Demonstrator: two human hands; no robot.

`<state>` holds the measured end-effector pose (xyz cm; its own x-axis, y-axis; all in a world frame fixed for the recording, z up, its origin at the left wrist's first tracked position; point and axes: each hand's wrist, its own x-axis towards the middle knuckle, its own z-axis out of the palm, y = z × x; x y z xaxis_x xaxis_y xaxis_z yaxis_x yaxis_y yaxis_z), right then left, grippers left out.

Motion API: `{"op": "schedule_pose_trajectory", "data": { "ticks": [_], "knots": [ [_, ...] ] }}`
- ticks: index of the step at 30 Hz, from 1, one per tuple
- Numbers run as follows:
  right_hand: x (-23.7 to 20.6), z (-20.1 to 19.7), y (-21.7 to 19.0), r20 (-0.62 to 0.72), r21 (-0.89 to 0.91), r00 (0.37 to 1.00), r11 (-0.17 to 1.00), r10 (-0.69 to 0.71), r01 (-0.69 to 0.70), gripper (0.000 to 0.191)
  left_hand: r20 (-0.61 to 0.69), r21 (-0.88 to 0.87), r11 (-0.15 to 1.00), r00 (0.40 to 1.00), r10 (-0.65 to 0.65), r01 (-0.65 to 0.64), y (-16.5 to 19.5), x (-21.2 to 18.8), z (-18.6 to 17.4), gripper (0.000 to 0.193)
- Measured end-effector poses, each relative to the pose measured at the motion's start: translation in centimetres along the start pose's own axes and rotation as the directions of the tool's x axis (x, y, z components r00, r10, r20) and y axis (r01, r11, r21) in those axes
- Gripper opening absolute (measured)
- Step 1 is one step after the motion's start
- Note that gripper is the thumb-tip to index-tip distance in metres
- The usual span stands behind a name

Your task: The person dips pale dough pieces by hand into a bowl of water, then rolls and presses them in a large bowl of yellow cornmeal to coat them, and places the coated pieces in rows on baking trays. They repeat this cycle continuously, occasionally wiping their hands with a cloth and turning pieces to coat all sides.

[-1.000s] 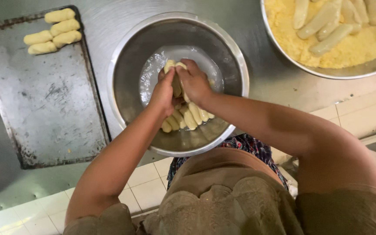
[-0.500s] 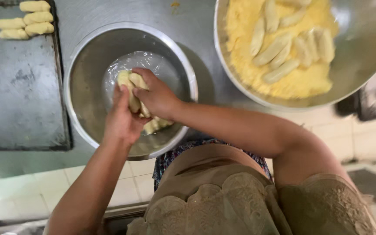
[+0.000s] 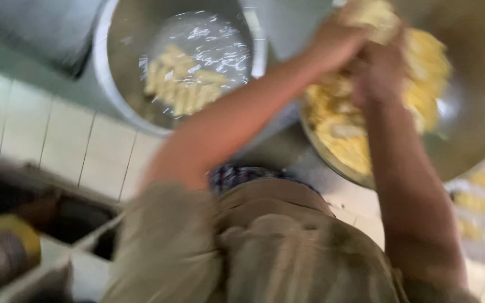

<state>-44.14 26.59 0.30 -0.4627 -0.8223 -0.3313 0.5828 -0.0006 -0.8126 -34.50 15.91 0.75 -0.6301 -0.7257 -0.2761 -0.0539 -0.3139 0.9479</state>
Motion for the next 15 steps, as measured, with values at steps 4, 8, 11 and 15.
{"op": "schedule_pose_trajectory", "data": {
  "ticks": [4, 8, 11, 15],
  "knots": [
    [-0.8, -0.9, -1.4, 0.067, 0.250, 0.997, 0.967, 0.037, -0.053, 0.082, 0.009, -0.128, 0.992, 1.000, -0.004, 0.005, -2.2, 0.9, 2.1, 0.041],
    [-3.8, -0.1, -5.0, 0.050, -0.121, 0.998, 0.992, -0.037, 0.043, 0.058, 0.043, 0.055, 0.919, 0.921, 0.387, -0.389, -1.0, -1.8, -1.9, 0.049],
    [-5.2, 3.4, -5.7, 0.230, -0.419, 0.960, 0.875, -0.157, 0.244, 0.052, 0.109, 0.079, 0.930, 0.930, 0.351, -0.360, 1.9, -3.8, -11.6, 0.041],
    [-4.9, 12.4, 1.2, 0.570, -0.605, 0.819, 0.643, -0.062, 0.470, 0.037, 0.090, 0.585, 0.795, 0.987, 0.133, -0.161, 0.7, -7.6, -25.8, 0.039]
  ]
}}
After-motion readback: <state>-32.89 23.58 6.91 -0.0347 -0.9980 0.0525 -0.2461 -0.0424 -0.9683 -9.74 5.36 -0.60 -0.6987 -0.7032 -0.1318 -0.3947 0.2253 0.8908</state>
